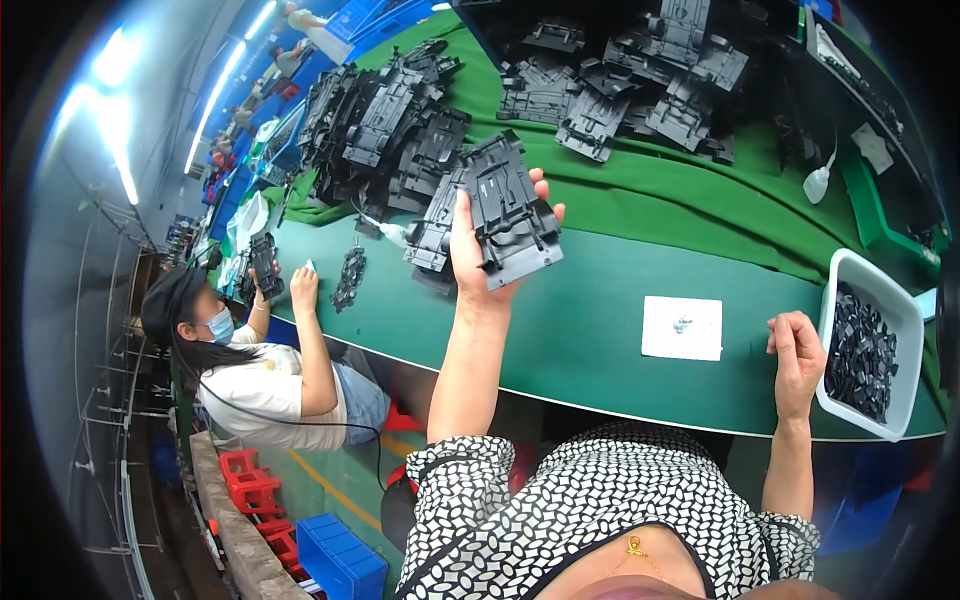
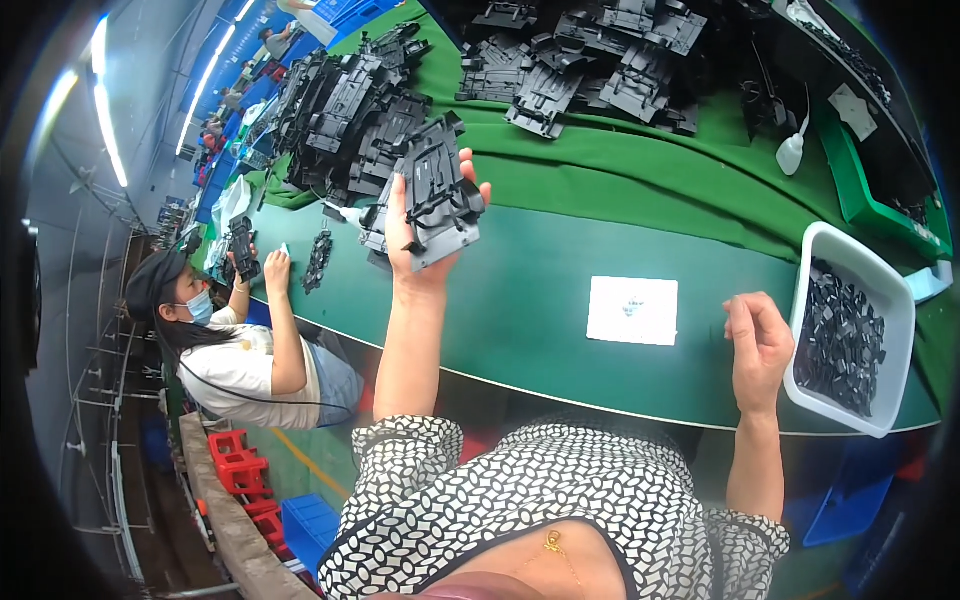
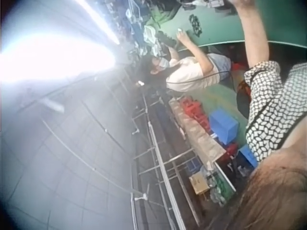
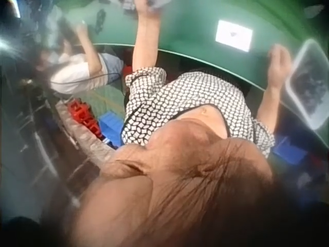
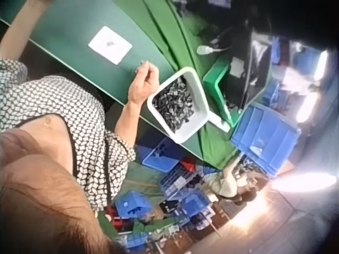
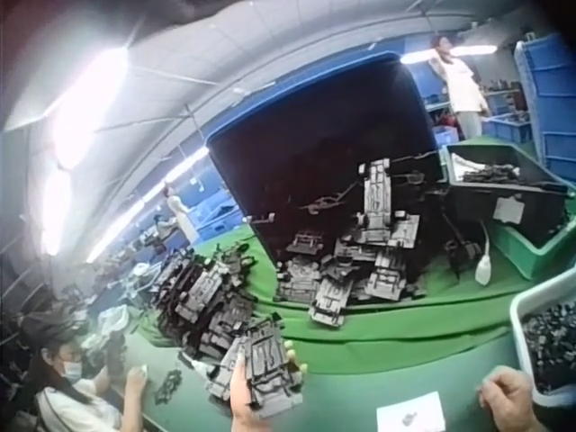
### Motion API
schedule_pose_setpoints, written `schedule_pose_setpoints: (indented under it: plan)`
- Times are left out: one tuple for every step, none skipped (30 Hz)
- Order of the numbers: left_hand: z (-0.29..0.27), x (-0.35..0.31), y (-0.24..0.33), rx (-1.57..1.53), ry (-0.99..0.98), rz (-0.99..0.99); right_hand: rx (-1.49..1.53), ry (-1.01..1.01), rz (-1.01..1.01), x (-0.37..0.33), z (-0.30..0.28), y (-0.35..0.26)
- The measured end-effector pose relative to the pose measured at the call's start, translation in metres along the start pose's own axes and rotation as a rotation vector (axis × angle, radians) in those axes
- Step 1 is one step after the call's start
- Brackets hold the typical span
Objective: Manually assembling small plastic components onto a larger chassis at a factory workstation.
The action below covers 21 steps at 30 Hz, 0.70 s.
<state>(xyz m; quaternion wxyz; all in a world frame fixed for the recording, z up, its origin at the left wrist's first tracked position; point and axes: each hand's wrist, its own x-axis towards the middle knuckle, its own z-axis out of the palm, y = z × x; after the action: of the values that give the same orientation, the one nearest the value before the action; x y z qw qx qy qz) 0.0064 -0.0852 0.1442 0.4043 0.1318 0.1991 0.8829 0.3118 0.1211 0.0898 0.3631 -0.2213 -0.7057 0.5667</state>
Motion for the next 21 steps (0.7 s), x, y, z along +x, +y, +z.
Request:
schedule_pose_setpoints:
  plan:
    - [-0.002, 0.003, 0.002, -0.082, 0.02, -0.028, -0.007, -0.001, 0.015, -0.001, 0.0, 0.001]
    - [-0.003, 0.006, 0.004, -0.102, -0.027, -0.037, -0.015, -0.004, 0.029, -0.002, 0.0, 0.002]
    - [-0.003, 0.008, 0.006, -0.123, -0.074, -0.046, -0.027, -0.01, 0.023, -0.003, -0.001, 0.002]
    - [-0.004, 0.009, 0.008, -0.127, -0.097, -0.041, -0.032, -0.011, 0.02, -0.005, -0.001, 0.003]
    - [-0.005, 0.01, 0.011, -0.121, -0.1, -0.03, -0.038, -0.012, 0.016, -0.005, 0.0, 0.003]
    - [-0.004, 0.011, 0.013, -0.126, -0.1, -0.04, -0.047, -0.011, 0.003, -0.006, 0.0, 0.001]
    - [-0.004, 0.012, 0.015, -0.131, -0.1, -0.049, -0.044, -0.015, -0.003, -0.005, 0.0, 0.0]
    - [-0.003, 0.012, 0.016, -0.164, -0.108, -0.063, -0.072, -0.024, -0.014, -0.005, 0.0, -0.001]
    - [-0.004, 0.013, 0.018, -0.161, -0.112, -0.058, -0.1, -0.031, -0.025, -0.006, 0.0, -0.001]
    - [-0.004, 0.014, 0.02, -0.172, -0.102, -0.068, -0.129, -0.076, -0.055, -0.006, -0.002, 0.002]
    - [-0.005, 0.014, 0.021, -0.184, -0.091, -0.078, -0.127, -0.076, -0.06, -0.006, -0.002, 0.002]
    - [-0.008, 0.015, 0.023, -0.179, -0.097, -0.072, -0.139, -0.081, -0.054, -0.006, -0.002, 0.0]
    - [-0.01, 0.014, 0.025, -0.178, -0.099, -0.066, -0.152, -0.085, -0.048, -0.005, -0.001, 0.0]
    - [-0.011, 0.014, 0.027, -0.185, -0.089, -0.081, -0.15, -0.088, -0.052, -0.006, -0.001, 0.0]
    - [-0.013, 0.015, 0.028, -0.194, -0.082, -0.099, -0.157, -0.083, -0.061, -0.006, 0.0, 0.0]
    - [-0.015, 0.015, 0.03, -0.166, -0.097, -0.095, -0.163, -0.079, -0.07, -0.005, 0.0, 0.001]
    - [-0.015, 0.014, 0.036, -0.109, -0.146, -0.096, -0.195, -0.075, -0.074, -0.005, 0.001, -0.001]
    - [-0.014, 0.013, 0.042, -0.057, -0.196, -0.101, -0.202, -0.071, -0.075, -0.004, 0.001, -0.001]
    - [-0.012, 0.012, 0.051, 0.039, -0.171, -0.064, -0.212, -0.068, -0.074, -0.004, 0.001, 0.0]
    - [-0.006, 0.01, 0.061, 0.081, -0.136, -0.046, -0.222, -0.065, -0.072, -0.004, 0.001, 0.002]
    - [0.0, 0.006, 0.071, 0.212, -0.115, 0.032, -0.22, -0.061, -0.064, -0.004, 0.001, 0.004]
